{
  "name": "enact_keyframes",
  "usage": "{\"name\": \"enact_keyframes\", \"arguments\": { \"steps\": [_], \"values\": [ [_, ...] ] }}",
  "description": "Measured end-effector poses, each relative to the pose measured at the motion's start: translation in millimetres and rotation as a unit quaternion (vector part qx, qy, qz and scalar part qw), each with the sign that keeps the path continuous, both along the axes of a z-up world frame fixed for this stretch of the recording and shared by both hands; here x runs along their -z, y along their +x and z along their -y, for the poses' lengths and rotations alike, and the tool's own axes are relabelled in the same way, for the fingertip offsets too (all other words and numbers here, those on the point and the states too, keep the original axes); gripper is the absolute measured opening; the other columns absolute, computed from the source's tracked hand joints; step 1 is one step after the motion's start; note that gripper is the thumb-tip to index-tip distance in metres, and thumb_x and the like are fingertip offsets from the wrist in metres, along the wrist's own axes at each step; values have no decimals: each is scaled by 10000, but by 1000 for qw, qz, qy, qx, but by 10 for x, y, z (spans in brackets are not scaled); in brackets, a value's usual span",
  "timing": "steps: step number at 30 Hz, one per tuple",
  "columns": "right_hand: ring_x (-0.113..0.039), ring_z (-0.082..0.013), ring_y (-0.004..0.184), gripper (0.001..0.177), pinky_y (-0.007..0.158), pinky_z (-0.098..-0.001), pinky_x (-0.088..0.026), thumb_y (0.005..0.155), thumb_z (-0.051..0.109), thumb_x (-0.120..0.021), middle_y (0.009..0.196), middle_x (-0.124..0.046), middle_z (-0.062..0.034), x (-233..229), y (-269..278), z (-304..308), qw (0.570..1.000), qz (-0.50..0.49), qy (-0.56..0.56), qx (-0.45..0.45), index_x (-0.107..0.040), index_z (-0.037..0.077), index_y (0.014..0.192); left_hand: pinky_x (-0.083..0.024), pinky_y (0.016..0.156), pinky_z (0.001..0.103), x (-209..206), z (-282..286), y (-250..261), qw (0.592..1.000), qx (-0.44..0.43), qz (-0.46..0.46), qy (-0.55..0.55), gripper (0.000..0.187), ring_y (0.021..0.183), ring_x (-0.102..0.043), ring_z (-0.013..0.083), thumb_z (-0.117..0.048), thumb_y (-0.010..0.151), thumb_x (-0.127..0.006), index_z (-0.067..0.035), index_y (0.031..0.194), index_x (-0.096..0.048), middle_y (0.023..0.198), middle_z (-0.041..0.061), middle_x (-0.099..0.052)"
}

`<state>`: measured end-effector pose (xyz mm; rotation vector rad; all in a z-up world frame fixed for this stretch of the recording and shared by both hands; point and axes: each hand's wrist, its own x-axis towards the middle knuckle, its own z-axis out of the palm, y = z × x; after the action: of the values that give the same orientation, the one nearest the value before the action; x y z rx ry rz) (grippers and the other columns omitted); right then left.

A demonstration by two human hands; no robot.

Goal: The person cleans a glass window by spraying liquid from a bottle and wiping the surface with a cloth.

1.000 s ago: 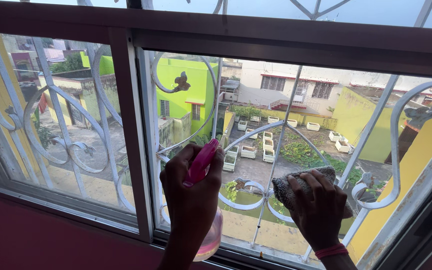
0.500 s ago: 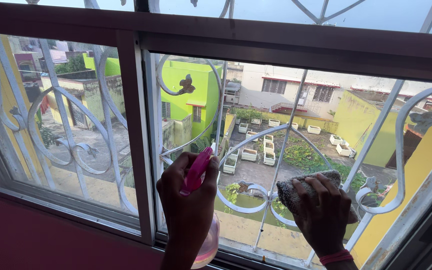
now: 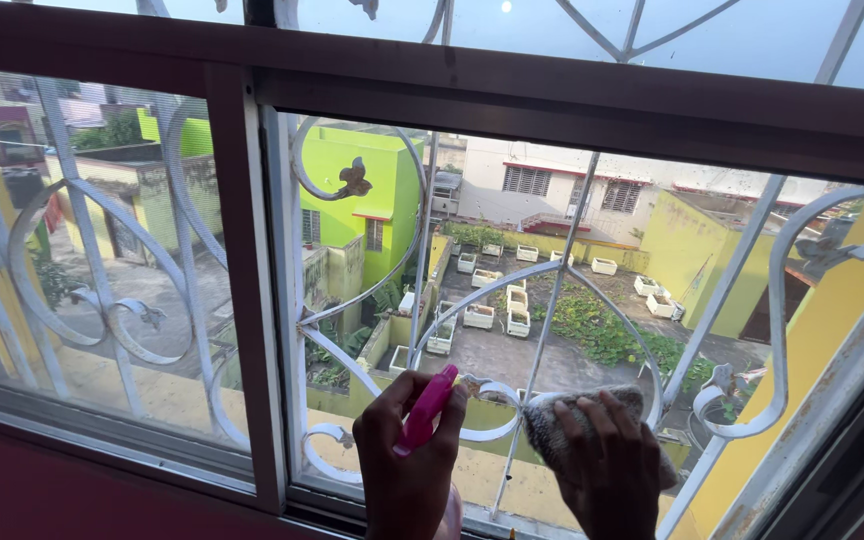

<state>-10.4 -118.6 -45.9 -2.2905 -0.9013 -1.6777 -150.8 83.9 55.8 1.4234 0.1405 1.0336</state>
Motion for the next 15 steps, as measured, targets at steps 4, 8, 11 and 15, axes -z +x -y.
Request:
{"name": "enact_keyframes", "arguments": {
  "steps": [4,8,11,15],
  "values": [
    [-540,-301,1296,489,1031,-548,-408,823,337,-723,1261,-606,-83,278,63,-37,998,27,-45,-26,-644,182,1280,-565,635,249,150,-16,156,1000,6,-27,11,123,670,-749,99,-124,811,-790,-12,850,-760,711,59,-793],
    [-547,-271,1293,448,1034,-534,-420,854,298,-708,1266,-631,-66,172,30,-81,997,33,-61,-38,-641,196,1284,-553,630,240,314,-97,349,998,58,0,-20,145,681,-704,87,-123,822,-801,12,869,-772,711,72,-782],
    [-558,-318,1291,505,1059,-553,-425,781,240,-705,1257,-641,-79,-323,3,-150,997,41,-63,-31,-645,176,1279,-549,610,229,410,-181,499,997,67,27,-7,161,668,-694,74,-130,825,-807,20,868,-764,716,60,-777],
    [-567,-353,1318,404,1137,-542,-421,901,196,-701,1334,-614,-98,-1243,-105,-244,993,80,-25,-83,-626,120,1290,-439,414,248,480,-296,590,992,117,-44,-33,161,455,-565,87,-149,839,-808,2,893,-783,615,83,-696]
  ]
}}
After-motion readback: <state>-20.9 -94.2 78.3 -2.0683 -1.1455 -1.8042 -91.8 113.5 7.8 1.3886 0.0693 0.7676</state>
